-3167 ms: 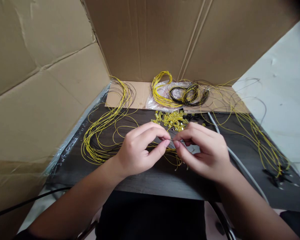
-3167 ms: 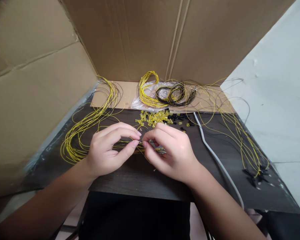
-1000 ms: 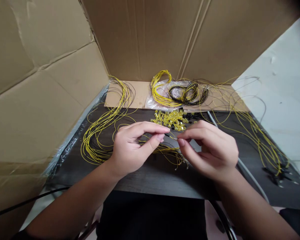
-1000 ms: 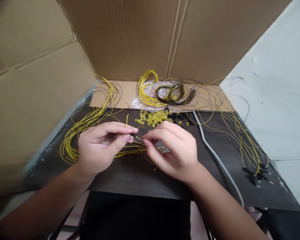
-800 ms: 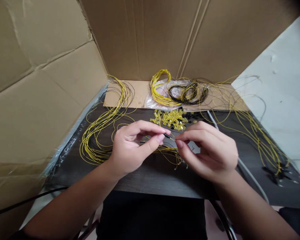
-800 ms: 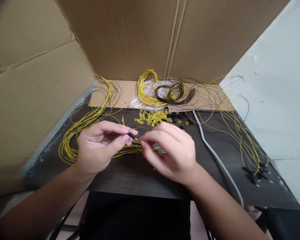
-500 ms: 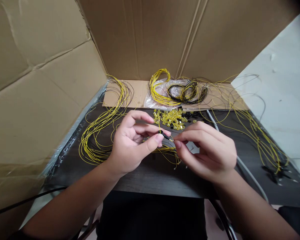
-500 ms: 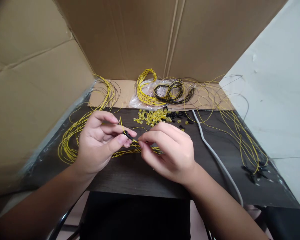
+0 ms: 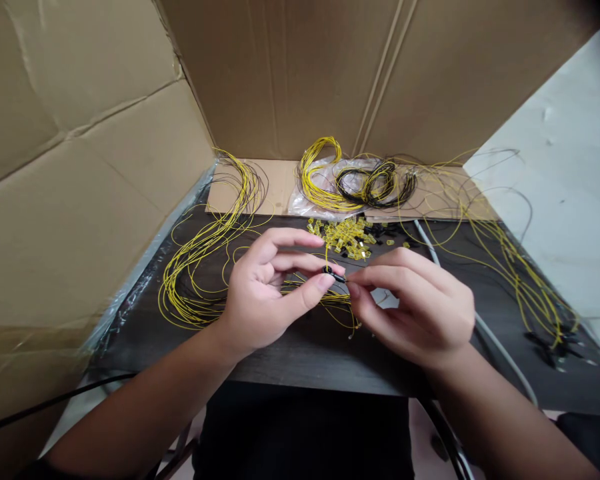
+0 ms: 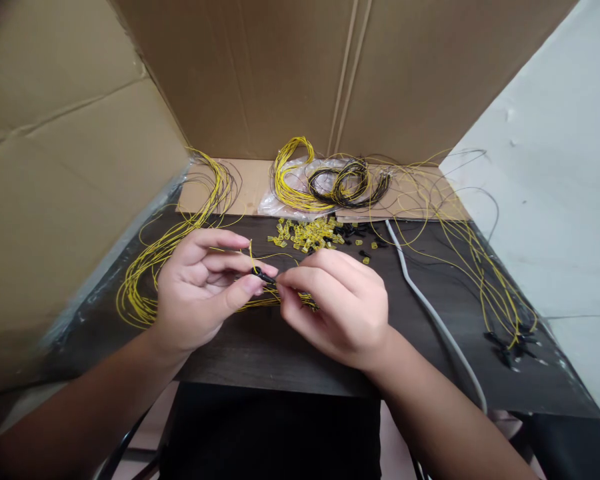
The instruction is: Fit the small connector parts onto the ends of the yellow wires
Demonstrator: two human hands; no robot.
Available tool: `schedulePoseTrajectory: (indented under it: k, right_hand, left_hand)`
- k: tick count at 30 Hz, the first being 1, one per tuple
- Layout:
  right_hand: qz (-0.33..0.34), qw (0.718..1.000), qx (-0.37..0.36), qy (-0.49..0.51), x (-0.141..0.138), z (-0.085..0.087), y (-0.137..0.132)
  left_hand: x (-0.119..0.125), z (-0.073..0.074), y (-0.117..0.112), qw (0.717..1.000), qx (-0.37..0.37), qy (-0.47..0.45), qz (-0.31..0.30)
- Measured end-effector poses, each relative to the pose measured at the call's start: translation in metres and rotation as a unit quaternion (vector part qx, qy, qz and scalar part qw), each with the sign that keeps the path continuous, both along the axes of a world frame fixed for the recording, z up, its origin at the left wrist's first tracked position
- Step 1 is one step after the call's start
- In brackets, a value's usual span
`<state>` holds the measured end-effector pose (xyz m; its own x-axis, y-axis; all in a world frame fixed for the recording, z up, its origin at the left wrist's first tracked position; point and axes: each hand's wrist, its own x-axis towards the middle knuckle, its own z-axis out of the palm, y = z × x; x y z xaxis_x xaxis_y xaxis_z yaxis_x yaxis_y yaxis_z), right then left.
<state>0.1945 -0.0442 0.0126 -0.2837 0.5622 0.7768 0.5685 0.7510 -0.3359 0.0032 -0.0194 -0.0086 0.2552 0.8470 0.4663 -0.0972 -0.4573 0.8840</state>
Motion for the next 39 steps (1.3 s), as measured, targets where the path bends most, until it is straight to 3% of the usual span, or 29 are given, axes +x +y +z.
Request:
schedulePoseTrajectory:
  k: [4,12,23,28,39]
  right_hand:
    - [-0.003,1.0,0.025,0.001,0.0008,-0.0037,-0.0009]
    - [0.009,0.999,-0.009,0.033,0.0019,-0.001,-0.002]
    - [0.035,0.999,-0.005,0.017,0.0007,-0.001,0.0024]
    - [0.055,0.998,-0.01,0.018,0.0022,-0.0024,0.0015]
    - [0.069,0.994,-0.051,0.069,0.002,-0.0019,0.0012]
  left_hand:
    - [0.0005,0.0004,-0.0004,1.0,0.011,-0.009,0.008]
    - [0.0013,0.0026,0.001,0.999,0.033,-0.017,0.017]
    - [-0.0001,0.0043,0.0014,0.994,-0.028,-0.077,-0.074]
    - [-0.0009,0.0037,0.0014,0.992,-0.055,-0.079,-0.079]
    - [-0.0008,0.0046,0.0007,0.993,-0.025,-0.088,-0.079]
